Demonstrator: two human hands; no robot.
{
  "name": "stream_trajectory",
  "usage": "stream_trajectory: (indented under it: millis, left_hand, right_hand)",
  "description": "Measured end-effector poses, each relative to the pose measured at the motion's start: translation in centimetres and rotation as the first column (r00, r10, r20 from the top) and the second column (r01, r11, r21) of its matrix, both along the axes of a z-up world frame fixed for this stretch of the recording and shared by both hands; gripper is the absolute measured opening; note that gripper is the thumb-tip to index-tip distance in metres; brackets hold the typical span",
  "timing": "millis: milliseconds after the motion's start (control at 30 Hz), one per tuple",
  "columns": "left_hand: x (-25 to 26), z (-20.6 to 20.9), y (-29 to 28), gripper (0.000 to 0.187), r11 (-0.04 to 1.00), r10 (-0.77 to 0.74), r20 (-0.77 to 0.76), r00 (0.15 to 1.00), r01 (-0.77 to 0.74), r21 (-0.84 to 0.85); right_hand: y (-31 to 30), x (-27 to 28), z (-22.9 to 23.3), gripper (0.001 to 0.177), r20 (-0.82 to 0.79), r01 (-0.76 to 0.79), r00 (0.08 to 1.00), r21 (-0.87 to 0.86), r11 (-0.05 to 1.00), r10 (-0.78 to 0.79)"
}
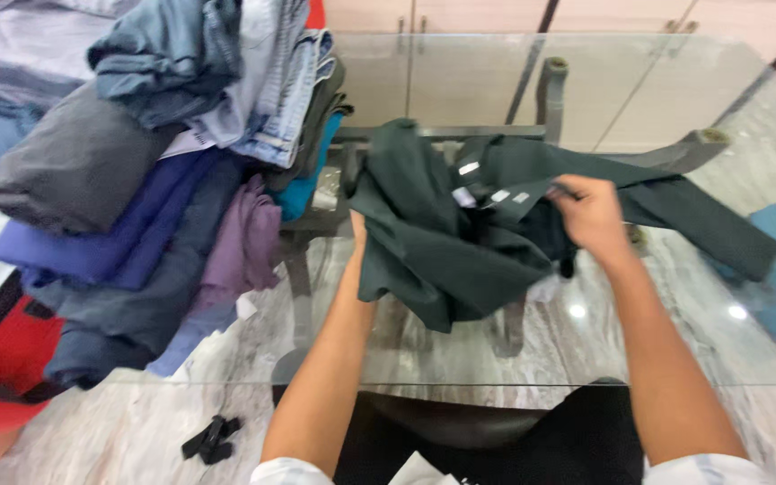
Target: The person folds a dark blue t-shirt and a pair of dark green trousers on a glass table. They smooth and align the garments, fold sleeves and legs, and roll the items into compact bundles before placing them into a suitcase.
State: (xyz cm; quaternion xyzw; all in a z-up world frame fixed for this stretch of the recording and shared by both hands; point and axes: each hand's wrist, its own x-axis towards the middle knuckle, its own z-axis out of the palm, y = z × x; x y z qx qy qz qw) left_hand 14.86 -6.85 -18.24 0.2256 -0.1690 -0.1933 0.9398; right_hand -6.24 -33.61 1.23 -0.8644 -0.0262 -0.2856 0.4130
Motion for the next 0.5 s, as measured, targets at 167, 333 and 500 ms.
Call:
stream_trajectory:
  millis: [167, 333, 500]
  left_hand:
    - [4.3, -2.4, 4.0, 0.046, 0.979, 0.076, 0.085, 0.993, -0.09, 0.18]
    - [2.8, 3.7, 8.0, 0.04, 0.886, 0.15, 0.179, 0.972, -0.213, 0.413]
    - [-2.0, 14.3, 8.3, 0.046, 0.802, 0.339, 0.239, 0.91, -0.412, 0.432]
  right_hand:
    - [-1.5, -1.7, 1.5, 0.032, -0.007, 0.125, 0.992, 0.184, 0.975, -0.126]
    - [-2.3, -2.1, 3.4, 0.035, -0.063, 0.237, 0.971, 0.366, 0.9, -0.23]
    - [-2.8, -2.1, 4.3, 0.029, 0.252, 0.132, 0.961, -0.072, 0.989, -0.11]
